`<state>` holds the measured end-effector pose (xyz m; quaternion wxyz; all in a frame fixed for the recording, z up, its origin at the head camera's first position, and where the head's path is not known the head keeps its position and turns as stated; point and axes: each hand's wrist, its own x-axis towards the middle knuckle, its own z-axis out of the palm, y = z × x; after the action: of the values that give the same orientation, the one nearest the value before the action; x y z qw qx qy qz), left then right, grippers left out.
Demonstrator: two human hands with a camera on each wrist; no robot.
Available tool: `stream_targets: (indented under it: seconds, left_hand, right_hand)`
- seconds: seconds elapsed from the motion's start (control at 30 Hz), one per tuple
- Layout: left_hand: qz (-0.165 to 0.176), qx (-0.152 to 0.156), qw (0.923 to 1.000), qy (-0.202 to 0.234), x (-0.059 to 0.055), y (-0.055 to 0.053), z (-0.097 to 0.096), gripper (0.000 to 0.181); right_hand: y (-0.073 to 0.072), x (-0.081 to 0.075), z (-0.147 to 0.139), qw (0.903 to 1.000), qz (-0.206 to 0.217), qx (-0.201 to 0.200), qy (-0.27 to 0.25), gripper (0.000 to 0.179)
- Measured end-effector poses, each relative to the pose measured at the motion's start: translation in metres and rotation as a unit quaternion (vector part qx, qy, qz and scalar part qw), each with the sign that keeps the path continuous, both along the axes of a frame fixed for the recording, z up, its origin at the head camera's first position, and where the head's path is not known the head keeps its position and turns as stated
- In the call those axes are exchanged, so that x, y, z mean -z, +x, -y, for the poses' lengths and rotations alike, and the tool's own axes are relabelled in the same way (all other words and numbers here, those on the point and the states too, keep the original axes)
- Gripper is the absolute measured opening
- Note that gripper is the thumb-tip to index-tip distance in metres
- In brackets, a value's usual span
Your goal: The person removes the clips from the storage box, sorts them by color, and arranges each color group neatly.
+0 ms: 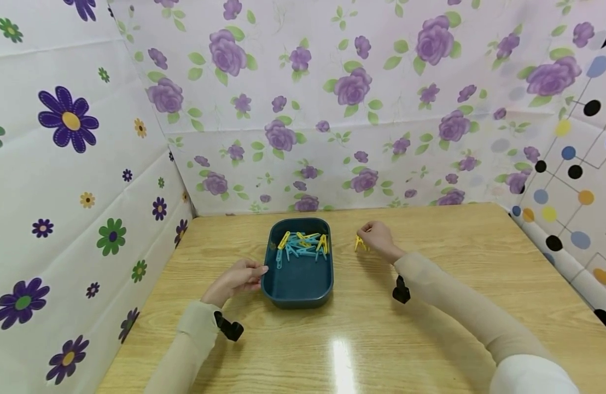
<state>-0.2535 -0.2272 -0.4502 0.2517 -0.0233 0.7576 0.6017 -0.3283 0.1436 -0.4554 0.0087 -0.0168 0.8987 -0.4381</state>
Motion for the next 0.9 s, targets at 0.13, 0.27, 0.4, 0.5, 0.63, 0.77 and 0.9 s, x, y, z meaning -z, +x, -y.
stream_targets:
  seconds: [0.13, 0.27, 0.4, 0.5, 0.63, 0.77, 0.9]
  left_hand:
    - [0.003, -0.008, 1.0, -0.002, 0.0, 0.0, -0.001, 0.014]
    - [0.008, -0.016, 0.9998, -0.002, 0.001, -0.001, -0.001, 0.014]
    - [0.008, -0.018, 0.9998, -0.005, 0.002, -0.002, 0.0, 0.017]
    - [0.004, -0.014, 0.9999, -0.002, 0.001, -0.001, 0.001, 0.02]
    - [-0.003, 0.002, 0.9998, 0.018, 0.0, 0.0, 0.003, 0.026]
    - [0.001, -0.002, 0.9999, 0.014, 0.0, 0.001, 0.004, 0.025]
    - [0.011, -0.022, 0.9997, -0.004, 0.002, -0.002, 0.001, 0.021]
  right_hand:
    - [-0.002, -0.016, 0.014, 0.9989, 0.027, -0.037, -0.013, 0.026]
    - [-0.007, -0.029, 0.028, 0.9962, 0.055, -0.064, -0.022, 0.027]
    - [-0.011, -0.038, 0.039, 0.994, 0.065, -0.086, -0.02, 0.027]
    - [-0.014, -0.043, 0.049, 0.9926, 0.069, -0.099, -0.019, 0.028]
    - [-0.018, -0.049, 0.065, 0.9887, 0.086, -0.118, -0.035, 0.031]
    - [-0.023, -0.058, 0.083, 0.9814, 0.107, -0.148, -0.058, 0.029]
    - [-0.027, -0.065, 0.099, 0.977, 0.112, -0.169, -0.066, 0.025]
